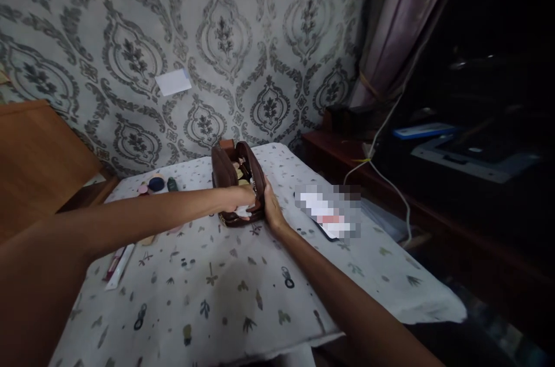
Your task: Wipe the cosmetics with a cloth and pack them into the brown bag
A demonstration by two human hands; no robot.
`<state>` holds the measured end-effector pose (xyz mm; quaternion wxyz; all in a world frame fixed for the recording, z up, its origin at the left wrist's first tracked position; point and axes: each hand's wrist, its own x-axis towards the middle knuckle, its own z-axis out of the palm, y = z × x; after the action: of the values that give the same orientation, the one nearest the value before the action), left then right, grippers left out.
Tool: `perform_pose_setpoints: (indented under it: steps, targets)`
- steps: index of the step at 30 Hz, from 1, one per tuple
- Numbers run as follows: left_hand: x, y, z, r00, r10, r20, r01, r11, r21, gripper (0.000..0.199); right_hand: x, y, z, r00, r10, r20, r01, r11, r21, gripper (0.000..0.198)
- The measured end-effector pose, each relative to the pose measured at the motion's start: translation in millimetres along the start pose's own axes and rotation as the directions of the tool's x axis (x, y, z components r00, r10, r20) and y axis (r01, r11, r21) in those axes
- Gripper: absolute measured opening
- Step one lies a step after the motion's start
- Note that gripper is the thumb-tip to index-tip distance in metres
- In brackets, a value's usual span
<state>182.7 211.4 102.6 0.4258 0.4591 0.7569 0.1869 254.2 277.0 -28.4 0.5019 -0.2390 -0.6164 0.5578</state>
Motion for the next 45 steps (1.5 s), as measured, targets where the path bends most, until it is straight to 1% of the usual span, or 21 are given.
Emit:
perform_pose_setpoints:
  steps: [3, 5, 8, 10, 12, 13, 17, 18, 19, 21, 23, 25, 26, 28, 29, 30, 33, 35, 40, 43, 45]
  targets:
    - [-12, 6, 0, 0.999, 0.03, -0.045, -0.022, 0.988, 0.156, 0.023, -3, -5, -3, 1.0, -0.014, 0.0, 0.014, 0.999, -0.03, 0.086]
    - [-22, 7, -4, 0.993, 0.084, -0.077, -0.06, 0.961, 0.271, 0.024, -8, -10, -6, 1.0, -0.02, -0.003, 0.02, 0.998, -0.053, 0.082]
    - [-41, 2, -10, 0.975, 0.205, -0.083, -0.143, 0.872, 0.469, 0.024, -13, -19, -8, 0.999, -0.03, -0.015, 0.028, 0.993, -0.116, 0.079]
    - [-54, -6, -12, 0.958, 0.282, -0.057, -0.195, 0.781, 0.593, 0.026, -13, -25, -7, 0.998, -0.064, -0.025, 0.059, 0.982, -0.182, 0.079]
    - [-66, -17, -10, 0.942, 0.335, -0.031, -0.226, 0.697, 0.681, 0.034, -9, -31, -4, 0.992, -0.121, -0.04, 0.108, 0.966, -0.236, 0.079]
    - [-70, -22, -8, 0.93, 0.367, -0.014, -0.24, 0.637, 0.733, 0.039, -6, -33, -3, 0.988, -0.147, -0.05, 0.13, 0.959, -0.252, 0.079]
    - [-75, -42, 3, 0.872, 0.481, 0.086, -0.258, 0.304, 0.917, 0.054, 11, -37, 1, 0.98, -0.194, -0.047, 0.17, 0.935, -0.313, 0.079]
    - [-74, -46, 5, 0.863, 0.496, 0.098, -0.251, 0.25, 0.935, 0.055, 15, -37, 1, 0.981, -0.193, -0.034, 0.172, 0.93, -0.324, 0.079]
    - [-73, -48, 6, 0.858, 0.505, 0.098, -0.243, 0.231, 0.942, 0.056, 19, -37, 1, 0.982, -0.19, -0.02, 0.172, 0.927, -0.332, 0.078]
    - [-70, -48, 4, 0.847, 0.524, 0.09, -0.242, 0.229, 0.943, 0.053, 23, -37, 0, 0.984, -0.179, 0.004, 0.169, 0.924, -0.343, 0.077]
    - [-68, -42, -4, 0.842, 0.531, 0.094, -0.27, 0.264, 0.926, 0.045, 25, -38, -1, 0.985, -0.171, 0.015, 0.166, 0.921, -0.353, 0.074]
    - [-67, -31, -19, 0.835, 0.545, 0.077, -0.289, 0.315, 0.904, 0.038, 25, -39, -2, 0.987, -0.16, 0.021, 0.157, 0.926, -0.344, 0.073]
    - [-66, -24, -28, 0.824, 0.564, 0.052, -0.286, 0.335, 0.898, 0.036, 25, -39, -2, 0.988, -0.151, 0.022, 0.15, 0.933, -0.326, 0.074]
    - [-62, -9, -46, 0.768, 0.639, -0.027, -0.248, 0.336, 0.909, 0.03, 23, -38, -2, 0.991, -0.13, 0.021, 0.132, 0.957, -0.258, 0.077]
    - [-58, -2, -54, 0.744, 0.667, -0.034, -0.234, 0.308, 0.922, 0.026, 21, -37, -1, 0.993, -0.12, 0.017, 0.121, 0.969, -0.215, 0.077]
    - [-53, 3, -61, 0.73, 0.683, -0.01, -0.229, 0.258, 0.938, 0.023, 19, -36, -1, 0.994, -0.11, 0.009, 0.11, 0.979, -0.171, 0.077]
    - [-32, 10, -71, 0.732, 0.661, 0.164, -0.273, 0.065, 0.96, 0.027, 9, -31, -1, 0.998, -0.063, -0.02, 0.061, 0.995, -0.073, 0.068]
    - [-19, 8, -70, 0.725, 0.649, 0.231, -0.299, -0.005, 0.954, 0.035, 3, -29, -2, 0.999, -0.014, -0.03, 0.013, 0.999, -0.035, 0.063]
    - [0, 0, -65, 0.701, 0.671, 0.241, -0.312, -0.015, 0.95, 0.039, -2, -29, -2, 0.998, 0.06, -0.016, -0.059, 0.998, 0.033, 0.061]
    - [4, -2, -64, 0.686, 0.687, 0.239, -0.33, 0.001, 0.944, 0.038, 6, -31, -3, 0.995, 0.098, 0.032, -0.1, 0.994, 0.05, 0.06]
    - [5, -2, -64, 0.69, 0.685, 0.235, -0.33, 0.008, 0.944, 0.034, 12, -32, -4, 0.991, 0.119, 0.058, -0.12, 0.992, 0.03, 0.061]
